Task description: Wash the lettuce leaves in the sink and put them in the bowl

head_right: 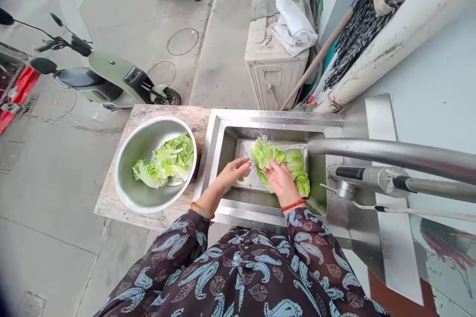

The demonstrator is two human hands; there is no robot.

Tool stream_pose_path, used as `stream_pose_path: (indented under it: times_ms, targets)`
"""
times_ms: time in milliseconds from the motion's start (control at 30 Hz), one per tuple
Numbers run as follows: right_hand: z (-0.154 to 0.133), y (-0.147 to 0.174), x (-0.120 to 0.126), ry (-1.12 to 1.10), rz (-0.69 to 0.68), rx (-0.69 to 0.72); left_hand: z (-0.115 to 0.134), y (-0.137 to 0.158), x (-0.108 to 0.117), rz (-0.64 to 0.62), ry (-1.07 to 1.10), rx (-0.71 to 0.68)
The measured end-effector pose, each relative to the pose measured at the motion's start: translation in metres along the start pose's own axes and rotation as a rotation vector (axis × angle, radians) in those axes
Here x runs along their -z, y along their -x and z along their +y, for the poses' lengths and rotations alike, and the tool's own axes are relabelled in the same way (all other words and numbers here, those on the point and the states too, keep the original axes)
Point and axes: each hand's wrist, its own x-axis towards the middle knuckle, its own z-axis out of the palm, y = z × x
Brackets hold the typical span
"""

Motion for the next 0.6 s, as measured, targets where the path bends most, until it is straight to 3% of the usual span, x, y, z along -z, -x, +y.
stream_pose_path:
  times_ms: [67, 133, 233, 333, 433, 500, 600]
  targets:
    - [0.007, 0.006, -0.004, 0.004, -0.022, -0.004, -0.012, -0.015, -0.029, -0.098, 0.079, 0.025]
    - [0.018, 0.011, -0.006, 0.042, -0.001, -0.002, -0.020, -0.026, -0.048, -0.092, 0.162, -0.043]
    - [0.036, 0.013, -0.001, 0.205, 0.054, 0.001, -0.028, -0.035, -0.060, -0.055, 0.138, -0.100]
    - [0.037, 0.006, 0.023, 0.583, -0.065, 0.002, -0.030, -0.041, -0.053, -0.037, 0.059, -0.059]
    - [0.010, -0.005, 0.065, 1.217, -0.147, 0.027, -0.030, -0.046, -0.036, 0.025, 0.084, -0.017]
    - [-0.015, -0.013, 0.095, 1.557, -0.017, 0.023, -0.029, -0.047, -0.025, 0.063, 0.119, 0.016]
    - [-0.040, -0.026, 0.129, 1.754, 0.119, -0.066, -0.030, -0.046, -0.016, 0.107, 0.164, 0.046]
